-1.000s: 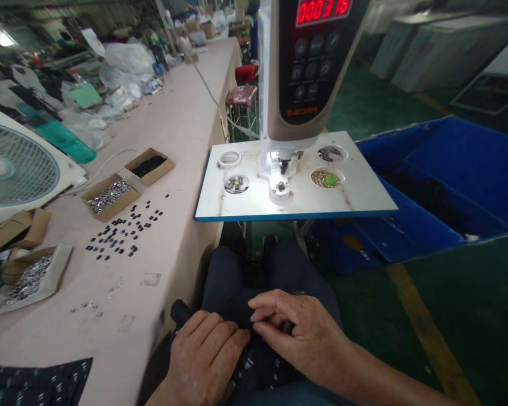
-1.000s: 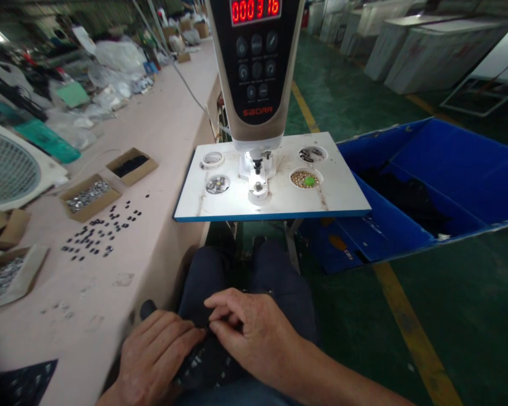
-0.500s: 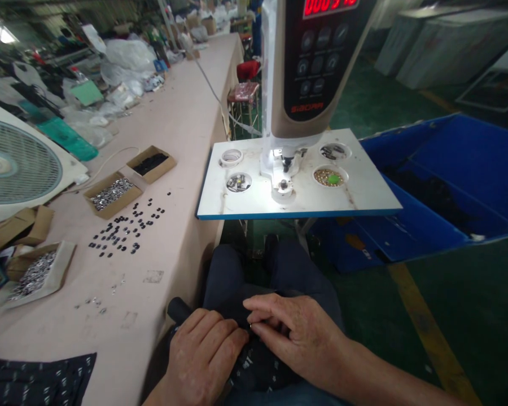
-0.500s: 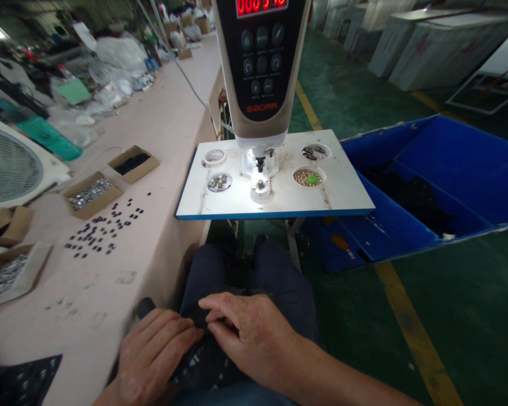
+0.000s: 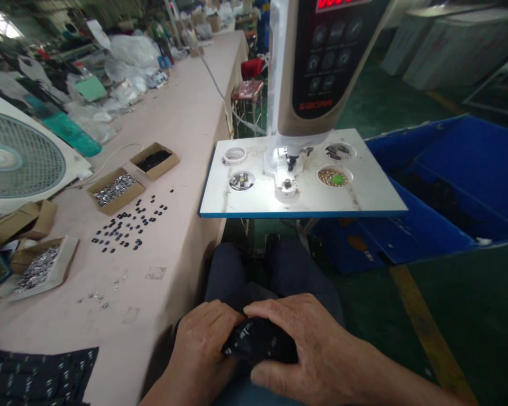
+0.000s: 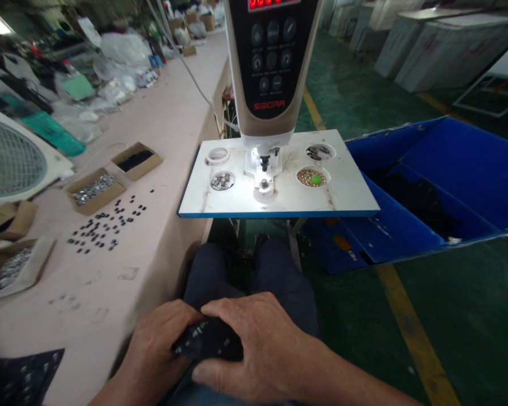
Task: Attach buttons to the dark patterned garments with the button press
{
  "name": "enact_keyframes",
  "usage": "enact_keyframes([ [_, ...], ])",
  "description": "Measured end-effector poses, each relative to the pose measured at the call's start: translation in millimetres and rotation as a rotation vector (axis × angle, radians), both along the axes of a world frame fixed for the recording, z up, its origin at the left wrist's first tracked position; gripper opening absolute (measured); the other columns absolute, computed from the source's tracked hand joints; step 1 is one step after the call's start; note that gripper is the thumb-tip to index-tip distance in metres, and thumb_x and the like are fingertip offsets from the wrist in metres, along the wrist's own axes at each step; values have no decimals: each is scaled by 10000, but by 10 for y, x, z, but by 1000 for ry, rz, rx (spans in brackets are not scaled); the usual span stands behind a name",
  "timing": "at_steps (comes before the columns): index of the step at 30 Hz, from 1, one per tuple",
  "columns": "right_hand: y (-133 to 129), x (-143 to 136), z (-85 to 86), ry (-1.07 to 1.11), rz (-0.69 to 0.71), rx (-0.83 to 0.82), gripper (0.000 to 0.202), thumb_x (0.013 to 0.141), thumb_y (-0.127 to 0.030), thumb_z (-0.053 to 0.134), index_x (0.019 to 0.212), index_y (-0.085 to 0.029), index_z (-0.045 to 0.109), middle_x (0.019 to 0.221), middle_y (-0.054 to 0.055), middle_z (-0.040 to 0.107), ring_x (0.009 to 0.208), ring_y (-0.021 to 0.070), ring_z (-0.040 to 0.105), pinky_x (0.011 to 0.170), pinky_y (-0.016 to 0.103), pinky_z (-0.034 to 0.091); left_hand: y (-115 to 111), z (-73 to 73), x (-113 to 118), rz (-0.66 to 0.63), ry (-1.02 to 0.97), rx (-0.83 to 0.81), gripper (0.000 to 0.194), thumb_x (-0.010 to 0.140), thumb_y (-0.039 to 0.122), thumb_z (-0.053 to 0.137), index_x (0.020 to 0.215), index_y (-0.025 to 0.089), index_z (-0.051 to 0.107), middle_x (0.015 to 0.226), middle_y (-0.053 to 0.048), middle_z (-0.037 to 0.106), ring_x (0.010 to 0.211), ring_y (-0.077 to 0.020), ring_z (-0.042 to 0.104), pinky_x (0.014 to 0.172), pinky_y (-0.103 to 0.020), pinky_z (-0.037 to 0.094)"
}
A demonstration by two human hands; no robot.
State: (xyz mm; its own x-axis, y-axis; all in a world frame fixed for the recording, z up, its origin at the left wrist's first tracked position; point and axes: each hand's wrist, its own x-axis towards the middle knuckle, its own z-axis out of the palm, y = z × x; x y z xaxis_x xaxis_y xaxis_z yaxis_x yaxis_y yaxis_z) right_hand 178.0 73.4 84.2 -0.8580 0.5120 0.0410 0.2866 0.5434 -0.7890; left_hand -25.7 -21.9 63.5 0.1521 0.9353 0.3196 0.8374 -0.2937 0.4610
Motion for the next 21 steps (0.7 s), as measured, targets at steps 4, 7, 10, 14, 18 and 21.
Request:
enact_keyframes([
  [4, -27, -34, -81, -61, 18, -16, 688, 718, -546, 820, 1308, -276, 590, 1171, 29, 734, 1046, 263, 681, 929, 360, 443, 31, -20, -1, 81, -31, -179, 124, 760, 92, 571, 697, 199, 571, 647, 23, 598, 587, -136, 539, 566, -274, 319],
  [7, -42, -76, -177, -45, -6, 9, 477, 846, -261, 725, 1301, -282, 585, 1174, 13, 734, 1040, 218, 677, 931, 333, 425, 74, 7, 12, 158, -93, -411, 101, 754, 119, 585, 680, 188, 580, 670, 24, 629, 617, -129, 570, 590, -253, 327],
  [10, -34, -106, -227, -7, -9, 14, 483, 816, -95, 625, 1267, -267, 605, 1151, 10, 742, 1012, 206, 681, 925, 329, 419, 128, 55, 22, 217, -146, -612, 105, 764, 170, 605, 663, 182, 577, 681, 28, 641, 642, -129, 584, 595, -242, 317],
  [14, 10, -135, -240, -24, -32, -31, 509, 752, -69, 590, 1222, -258, 639, 1108, 18, 752, 982, 230, 685, 918, 357, 428, 196, 103, 23, 223, -213, -729, 142, 772, 232, 636, 654, 175, 580, 668, 34, 631, 650, -127, 571, 575, -234, 298],
  [18, 66, -156, -226, -30, -90, -207, 478, 733, -74, 586, 1162, -262, 681, 1036, 6, 758, 917, 210, 695, 824, 312, 470, 238, 143, 25, 211, -336, -820, 204, 779, 323, 691, 680, 160, 620, 665, 41, 614, 642, -118, 537, 558, -217, 309],
  [21, 129, -164, -206, 2, -110, -435, 434, 734, -83, 607, 1137, -227, 681, 984, 5, 765, 872, 187, 707, 760, 265, 489, 254, 171, 16, 206, -470, -894, 232, 771, 359, 725, 725, 145, 648, 678, 44, 589, 654, -114, 504, 565, -205, 328],
])
